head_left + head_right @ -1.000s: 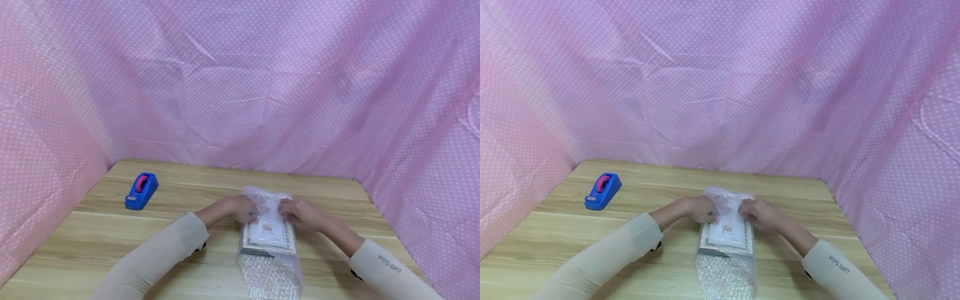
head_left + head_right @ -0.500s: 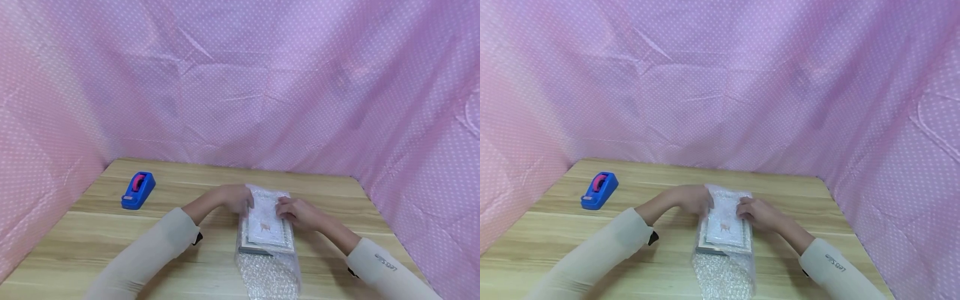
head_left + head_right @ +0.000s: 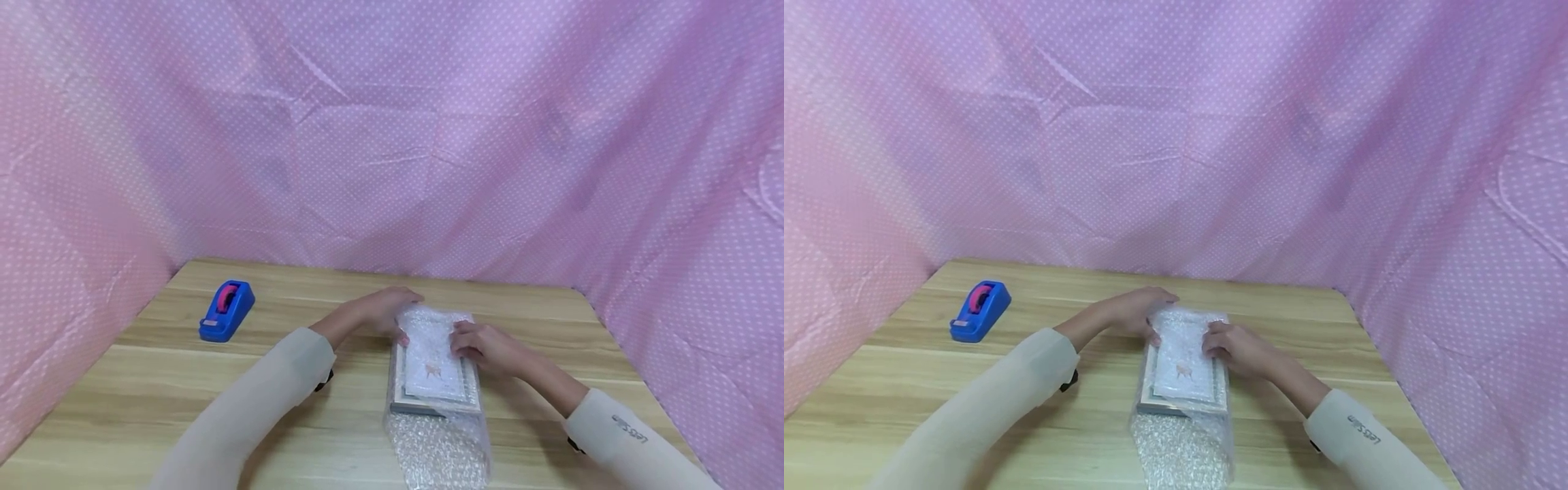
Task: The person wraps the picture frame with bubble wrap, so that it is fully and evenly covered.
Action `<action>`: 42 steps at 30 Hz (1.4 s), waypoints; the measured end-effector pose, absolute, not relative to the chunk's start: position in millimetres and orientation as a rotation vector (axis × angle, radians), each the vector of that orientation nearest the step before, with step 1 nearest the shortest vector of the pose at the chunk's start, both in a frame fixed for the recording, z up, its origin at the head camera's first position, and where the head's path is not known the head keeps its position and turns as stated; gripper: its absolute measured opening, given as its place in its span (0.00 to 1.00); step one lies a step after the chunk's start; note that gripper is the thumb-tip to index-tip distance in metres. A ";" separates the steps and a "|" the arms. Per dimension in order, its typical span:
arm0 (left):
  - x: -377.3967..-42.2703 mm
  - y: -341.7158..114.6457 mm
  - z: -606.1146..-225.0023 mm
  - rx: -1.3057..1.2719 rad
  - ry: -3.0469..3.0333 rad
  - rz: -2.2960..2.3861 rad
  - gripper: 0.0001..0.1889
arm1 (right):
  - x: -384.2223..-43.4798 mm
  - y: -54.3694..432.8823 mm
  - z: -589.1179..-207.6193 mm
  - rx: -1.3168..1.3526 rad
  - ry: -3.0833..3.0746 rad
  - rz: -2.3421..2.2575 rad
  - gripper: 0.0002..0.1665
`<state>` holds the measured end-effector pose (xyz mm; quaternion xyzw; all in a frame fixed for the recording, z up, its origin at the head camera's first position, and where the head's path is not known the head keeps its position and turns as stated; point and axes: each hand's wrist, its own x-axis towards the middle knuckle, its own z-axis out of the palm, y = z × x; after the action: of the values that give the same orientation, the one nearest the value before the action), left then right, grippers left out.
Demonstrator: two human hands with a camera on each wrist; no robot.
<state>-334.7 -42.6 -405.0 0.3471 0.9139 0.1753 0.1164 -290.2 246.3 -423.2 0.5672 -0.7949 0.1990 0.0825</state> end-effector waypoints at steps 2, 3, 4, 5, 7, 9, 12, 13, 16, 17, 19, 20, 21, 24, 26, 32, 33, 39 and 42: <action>-336.5 -42.9 -407.1 1.057 2.669 0.497 0.50 | -288.8 246.0 -422.5 1.670 -2.389 0.598 0.14; -337.1 -43.0 -408.5 1.079 2.671 0.491 0.48 | -287.4 246.0 -422.0 1.639 -2.415 0.587 0.14; -336.8 -43.4 -409.5 1.092 2.674 0.496 0.47 | -286.3 246.0 -421.8 1.609 -2.444 0.577 0.15; -336.4 -43.7 -410.5 1.111 2.679 0.503 0.45 | -285.0 246.0 -421.2 1.579 -2.478 0.572 0.16; -335.7 -44.1 -412.5 1.150 2.686 0.524 0.41 | -281.9 246.2 -419.7 1.503 -2.553 0.555 0.20; -334.6 -44.4 -414.2 1.166 2.694 0.535 0.39 | -279.6 246.8 -418.7 1.448 -2.611 0.530 0.26; -332.1 -45.3 -416.1 1.176 2.697 0.532 0.37 | -277.8 247.2 -417.9 1.420 -2.645 0.500 0.32; -331.4 -45.4 -416.7 1.174 2.697 0.523 0.37 | -277.6 247.5 -417.8 1.420 -2.646 0.486 0.34; -330.6 -46.2 -419.4 1.189 2.700 0.473 0.37 | -277.7 248.6 -417.2 1.432 -2.637 0.430 0.37; -330.4 -46.2 -420.1 1.194 2.704 0.451 0.37 | -278.0 248.9 -416.9 1.442 -2.629 0.404 0.38; -330.5 -46.5 -420.9 1.198 2.714 0.429 0.38 | -278.8 249.6 -416.0 1.464 -2.620 0.356 0.38; -330.5 -46.5 -421.1 1.201 2.721 0.414 0.37 | -279.3 250.0 -415.6 1.479 -2.619 0.328 0.38; -330.2 -46.3 -420.9 1.201 2.727 0.410 0.37 | -279.6 250.3 -414.9 1.493 -2.620 0.296 0.38; -328.0 -45.0 -418.1 1.211 2.730 0.410 0.36 | -280.3 251.7 -413.3 1.529 -2.637 0.236 0.34; -325.6 -44.5 -416.3 1.240 2.722 0.401 0.35 | -280.3 252.2 -413.1 1.547 -2.641 0.205 0.31; -320.7 -45.7 -415.0 1.332 2.708 0.384 0.35 | -281.3 253.4 -414.1 1.589 -2.617 0.221 0.28; -320.5 -46.1 -415.2 1.339 2.706 0.390 0.35 | -281.5 253.5 -414.3 1.598 -2.613 0.235 0.29; -320.2 -47.7 -413.6 1.378 2.654 0.417 0.34 | -282.3 253.5 -415.5 1.634 -2.591 0.257 0.31; -320.8 -47.7 -411.2 1.409 2.632 0.362 0.32 | -282.9 253.3 -415.9 1.634 -2.593 0.238 0.31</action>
<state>-320.8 -47.7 -411.2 0.4676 0.8732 0.1200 0.0672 -282.9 253.3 -415.9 0.5312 -0.8430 0.0775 0.0336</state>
